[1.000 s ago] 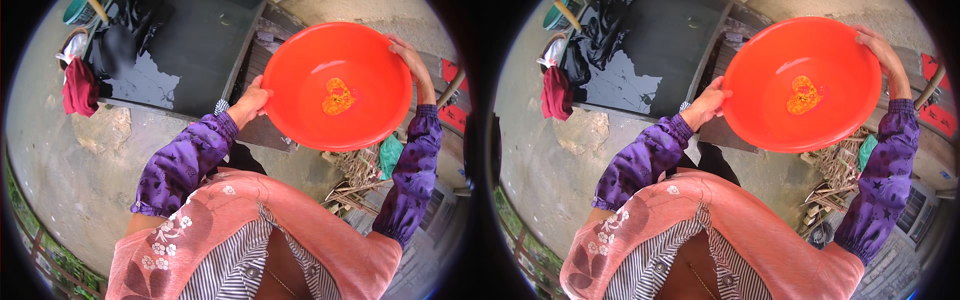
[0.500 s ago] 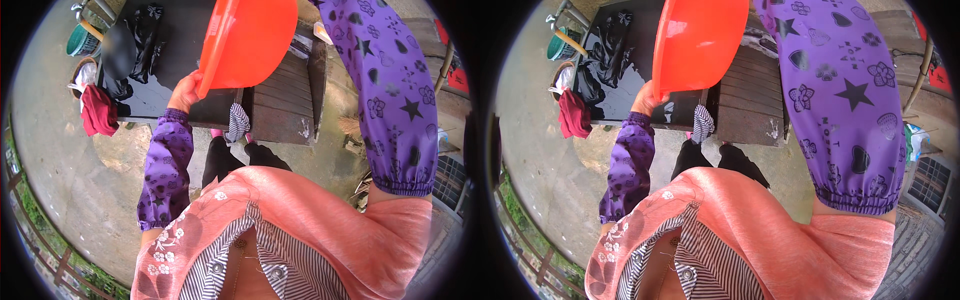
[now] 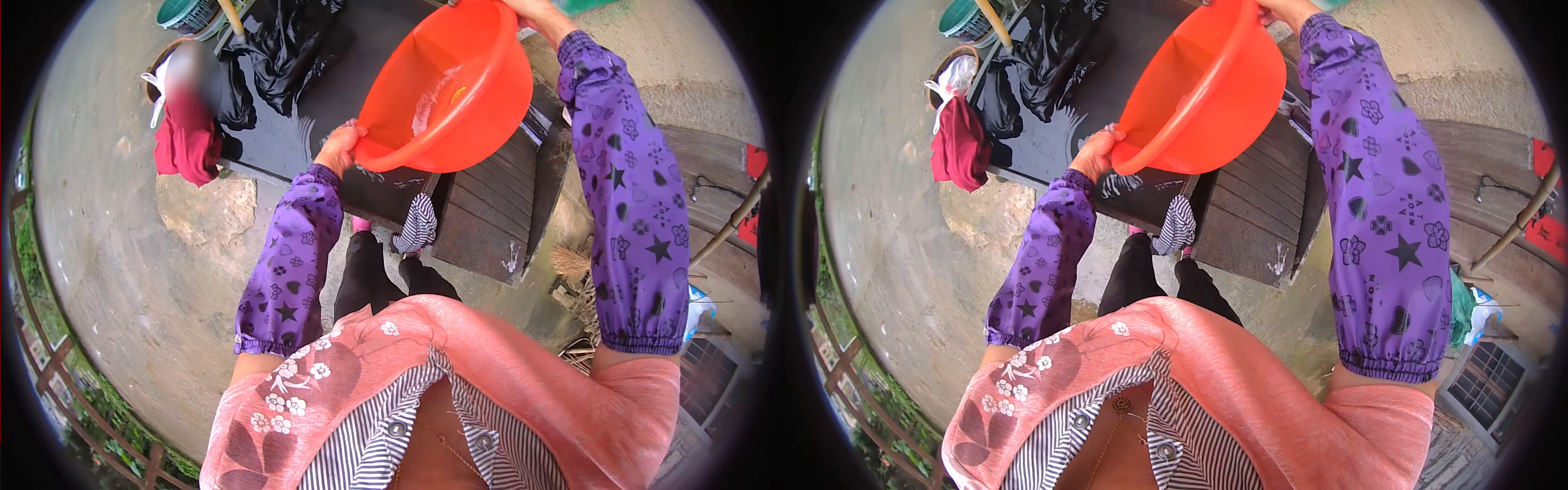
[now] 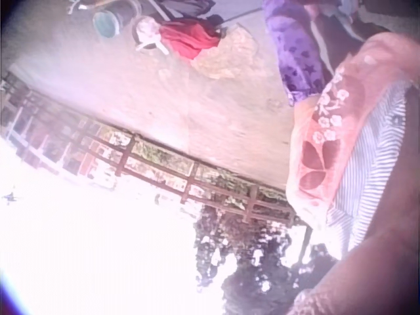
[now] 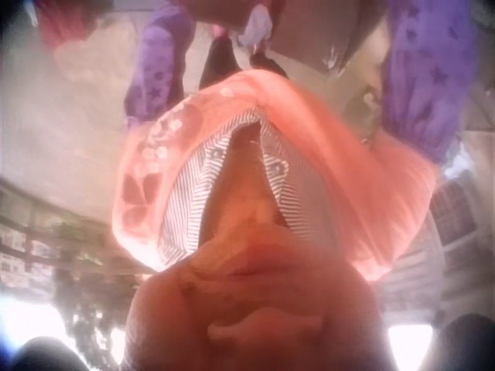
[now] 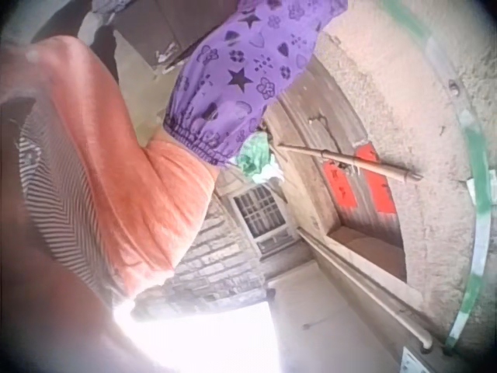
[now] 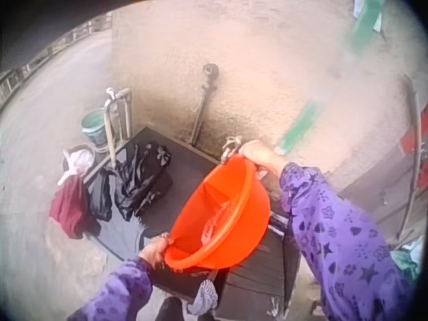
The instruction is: Washing individual pieces of clothing by hand in a basin and wringing them out.
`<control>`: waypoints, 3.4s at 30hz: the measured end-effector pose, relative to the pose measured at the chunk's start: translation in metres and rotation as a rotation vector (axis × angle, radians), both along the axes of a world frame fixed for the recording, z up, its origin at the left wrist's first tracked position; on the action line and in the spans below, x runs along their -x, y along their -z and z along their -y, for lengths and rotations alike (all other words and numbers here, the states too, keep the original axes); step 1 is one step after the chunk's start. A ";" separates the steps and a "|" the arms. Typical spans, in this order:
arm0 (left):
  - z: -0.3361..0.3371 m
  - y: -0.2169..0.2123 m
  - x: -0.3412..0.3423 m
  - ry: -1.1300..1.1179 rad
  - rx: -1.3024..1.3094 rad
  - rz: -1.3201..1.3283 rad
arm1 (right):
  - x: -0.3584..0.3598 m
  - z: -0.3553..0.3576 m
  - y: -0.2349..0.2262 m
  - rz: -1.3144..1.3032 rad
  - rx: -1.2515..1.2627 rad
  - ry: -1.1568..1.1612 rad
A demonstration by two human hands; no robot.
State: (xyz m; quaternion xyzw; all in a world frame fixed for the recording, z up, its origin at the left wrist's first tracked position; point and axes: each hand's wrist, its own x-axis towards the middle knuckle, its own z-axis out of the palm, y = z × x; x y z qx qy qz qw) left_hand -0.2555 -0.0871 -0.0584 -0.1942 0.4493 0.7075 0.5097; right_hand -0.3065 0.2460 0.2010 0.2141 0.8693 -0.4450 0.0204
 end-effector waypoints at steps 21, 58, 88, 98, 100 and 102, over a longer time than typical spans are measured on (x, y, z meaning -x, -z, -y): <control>-0.006 -0.150 -0.033 -0.111 0.112 -0.743 | -0.271 -0.048 0.148 -0.410 0.437 0.537; -0.066 -0.161 -0.102 -0.107 0.446 -1.202 | -0.227 0.184 0.127 -0.344 0.860 -0.037; -0.048 -0.153 -0.136 -0.186 0.375 -0.985 | -0.099 -0.015 0.207 0.045 -0.235 -0.240; -0.052 -0.143 -0.121 -0.192 0.450 -1.000 | -0.321 -0.061 0.206 -0.404 -0.928 -0.138; -0.051 -0.145 -0.121 -0.166 0.479 -1.012 | -0.327 -0.057 0.215 -0.066 -0.267 0.120; -0.068 -0.151 -0.121 -0.129 0.486 -1.015 | -0.340 -0.071 0.257 0.047 0.479 0.467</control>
